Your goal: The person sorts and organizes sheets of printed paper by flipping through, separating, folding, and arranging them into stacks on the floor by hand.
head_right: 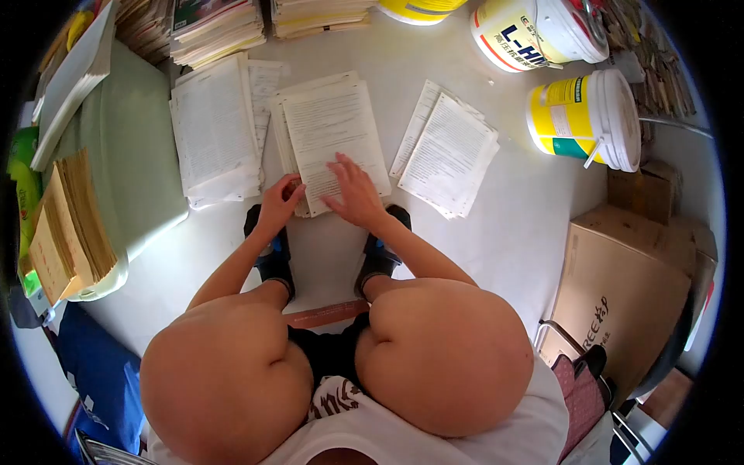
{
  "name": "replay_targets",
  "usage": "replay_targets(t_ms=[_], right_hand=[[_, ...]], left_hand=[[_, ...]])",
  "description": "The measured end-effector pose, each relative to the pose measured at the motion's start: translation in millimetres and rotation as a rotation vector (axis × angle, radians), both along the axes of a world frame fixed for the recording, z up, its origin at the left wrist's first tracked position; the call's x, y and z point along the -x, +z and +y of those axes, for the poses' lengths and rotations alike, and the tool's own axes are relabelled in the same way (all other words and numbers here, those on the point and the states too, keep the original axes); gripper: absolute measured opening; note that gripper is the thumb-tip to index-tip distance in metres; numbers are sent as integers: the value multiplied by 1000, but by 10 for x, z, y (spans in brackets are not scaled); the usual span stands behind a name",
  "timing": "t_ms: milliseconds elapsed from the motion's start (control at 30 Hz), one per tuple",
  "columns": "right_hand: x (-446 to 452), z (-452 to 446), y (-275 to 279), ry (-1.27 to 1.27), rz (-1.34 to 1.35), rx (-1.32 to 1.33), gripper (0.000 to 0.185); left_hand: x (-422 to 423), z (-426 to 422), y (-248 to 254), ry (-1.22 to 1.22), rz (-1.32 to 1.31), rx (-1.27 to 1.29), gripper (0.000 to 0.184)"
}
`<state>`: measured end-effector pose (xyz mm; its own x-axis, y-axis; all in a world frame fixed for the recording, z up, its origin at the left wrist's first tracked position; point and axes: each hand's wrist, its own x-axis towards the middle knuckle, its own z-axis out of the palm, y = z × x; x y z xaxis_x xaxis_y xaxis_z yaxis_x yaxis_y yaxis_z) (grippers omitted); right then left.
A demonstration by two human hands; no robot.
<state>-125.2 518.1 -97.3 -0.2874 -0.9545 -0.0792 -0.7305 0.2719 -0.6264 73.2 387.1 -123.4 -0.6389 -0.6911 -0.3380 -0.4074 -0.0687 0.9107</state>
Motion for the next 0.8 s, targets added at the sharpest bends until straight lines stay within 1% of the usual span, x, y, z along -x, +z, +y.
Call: replay_targets(t_ms=[33,67,100,167,233,400,500,567,600,667,700,767,800], right_hand=[[-63,-41,-11,102,9,16,75],[-111,-67,-14,201,20,32,85],[-156,-75,-8,198,19,33,85],[-208,-73,7,276,107,12,97],[-187,-64,-2,289,106,-8,98],[-179,-10,-120,307,153,-46,101],[-181,5,-84,267,93,-64,95],[-174,36,-145,288,254,-64,89],[-152,45,-175,291,255,-64,89],[-52,13,-189,207,-3,93,63],[8,5,-194,211,-2,93,63],[159,-25,-100,-207,-333,-158,36],[322,16,-252,-329,-484,-52,29]], left_hand=[[-2,-8,14,0,6,-40,27],[-13,-16,33,-1,4,-39,27],[-21,-30,54,-48,1,-10,30],[-13,-59,112,-99,1,20,34],[-9,-54,154,-100,16,-38,34],[-46,-35,47,-99,26,15,35],[-59,-26,-22,-96,53,33,35],[-62,-26,-50,-89,63,32,35],[-64,-23,-65,-83,70,29,34],[-53,-36,6,-71,78,27,33],[-55,-46,40,-86,61,13,31],[-67,-46,81,-102,46,-2,30],[-71,-46,79,-100,53,0,29]])
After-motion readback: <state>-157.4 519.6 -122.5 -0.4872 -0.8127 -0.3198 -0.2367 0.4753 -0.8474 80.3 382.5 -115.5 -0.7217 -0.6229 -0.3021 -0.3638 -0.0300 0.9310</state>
